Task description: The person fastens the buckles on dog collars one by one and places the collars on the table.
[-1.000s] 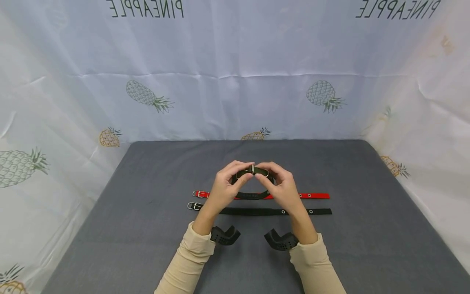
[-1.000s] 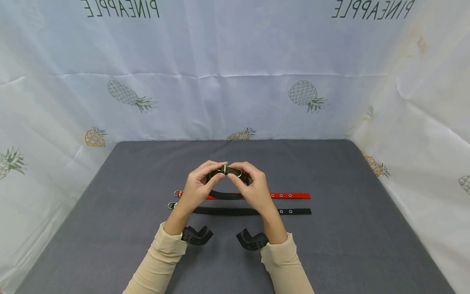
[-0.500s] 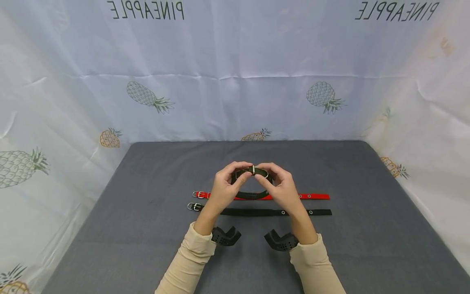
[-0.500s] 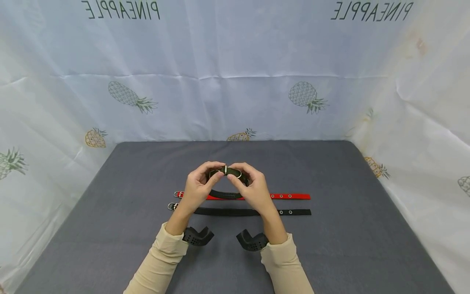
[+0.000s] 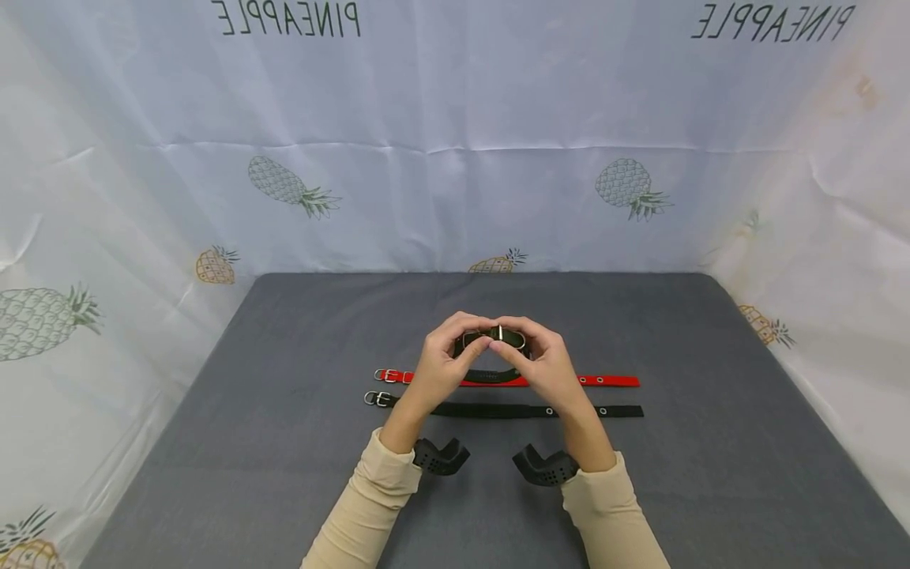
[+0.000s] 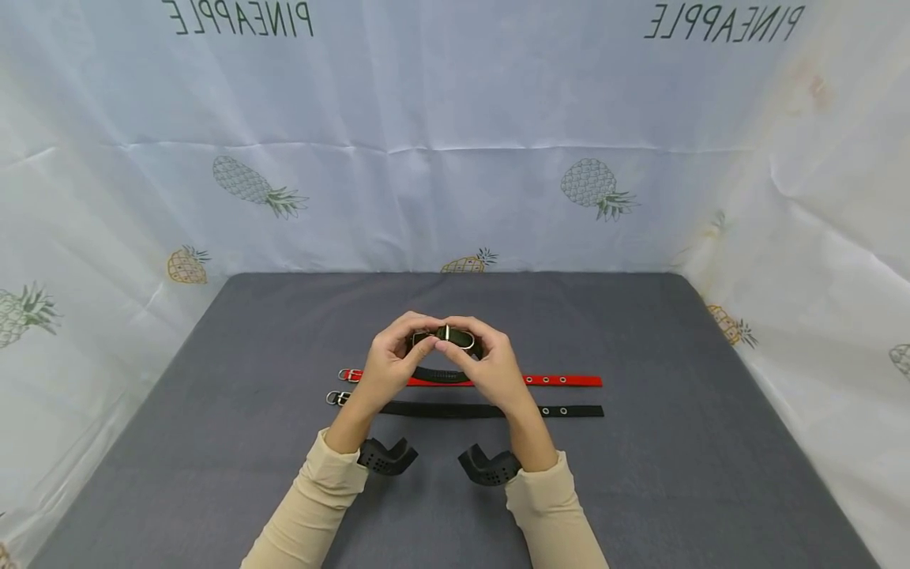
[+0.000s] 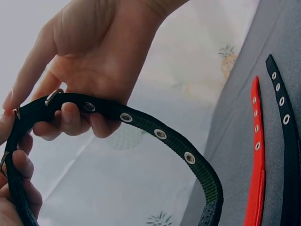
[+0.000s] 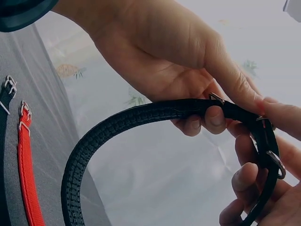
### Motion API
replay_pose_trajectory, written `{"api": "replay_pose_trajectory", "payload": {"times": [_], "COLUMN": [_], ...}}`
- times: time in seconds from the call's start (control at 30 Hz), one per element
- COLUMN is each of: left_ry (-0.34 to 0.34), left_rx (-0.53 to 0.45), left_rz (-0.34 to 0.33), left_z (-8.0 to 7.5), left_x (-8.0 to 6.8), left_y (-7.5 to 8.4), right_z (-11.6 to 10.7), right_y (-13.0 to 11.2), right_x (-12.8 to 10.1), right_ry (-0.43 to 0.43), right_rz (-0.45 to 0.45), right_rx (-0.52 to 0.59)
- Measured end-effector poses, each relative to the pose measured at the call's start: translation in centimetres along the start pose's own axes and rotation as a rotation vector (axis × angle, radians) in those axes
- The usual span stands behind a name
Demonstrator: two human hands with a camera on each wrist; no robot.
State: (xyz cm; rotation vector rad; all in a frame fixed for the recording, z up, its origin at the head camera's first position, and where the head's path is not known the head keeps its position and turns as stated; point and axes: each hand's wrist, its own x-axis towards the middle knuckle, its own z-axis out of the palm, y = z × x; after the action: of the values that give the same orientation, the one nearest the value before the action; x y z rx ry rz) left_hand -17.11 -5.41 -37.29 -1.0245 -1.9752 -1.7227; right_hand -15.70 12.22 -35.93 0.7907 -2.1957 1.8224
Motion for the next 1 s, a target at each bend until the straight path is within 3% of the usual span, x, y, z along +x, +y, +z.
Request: {"api": "replay_pose_trajectory", "payload": {"times": [0.2,0.67,1.0], "left_ry": [0.021,0.024,0.015], "left_rx": [0.016,0.05,0.104], "left_rz": [0.032,0.009,0.009], "left_z": [-0.04,-0.34,-0.53], "left_x": [-0.02,0.03,0.1], "left_y": [-0.13,-0.25,-0.16], "right_z": [0.07,0.52,0.24], "right_y": [-0.03,0.42,0.64], "right_x": [0.01,0.17,0.21], "right_ry": [0.0,0.017,0.007], "right_rz": [-0.002,-0.081,-0.064], "right_rx": [0.011,0.004,-0.042]}}
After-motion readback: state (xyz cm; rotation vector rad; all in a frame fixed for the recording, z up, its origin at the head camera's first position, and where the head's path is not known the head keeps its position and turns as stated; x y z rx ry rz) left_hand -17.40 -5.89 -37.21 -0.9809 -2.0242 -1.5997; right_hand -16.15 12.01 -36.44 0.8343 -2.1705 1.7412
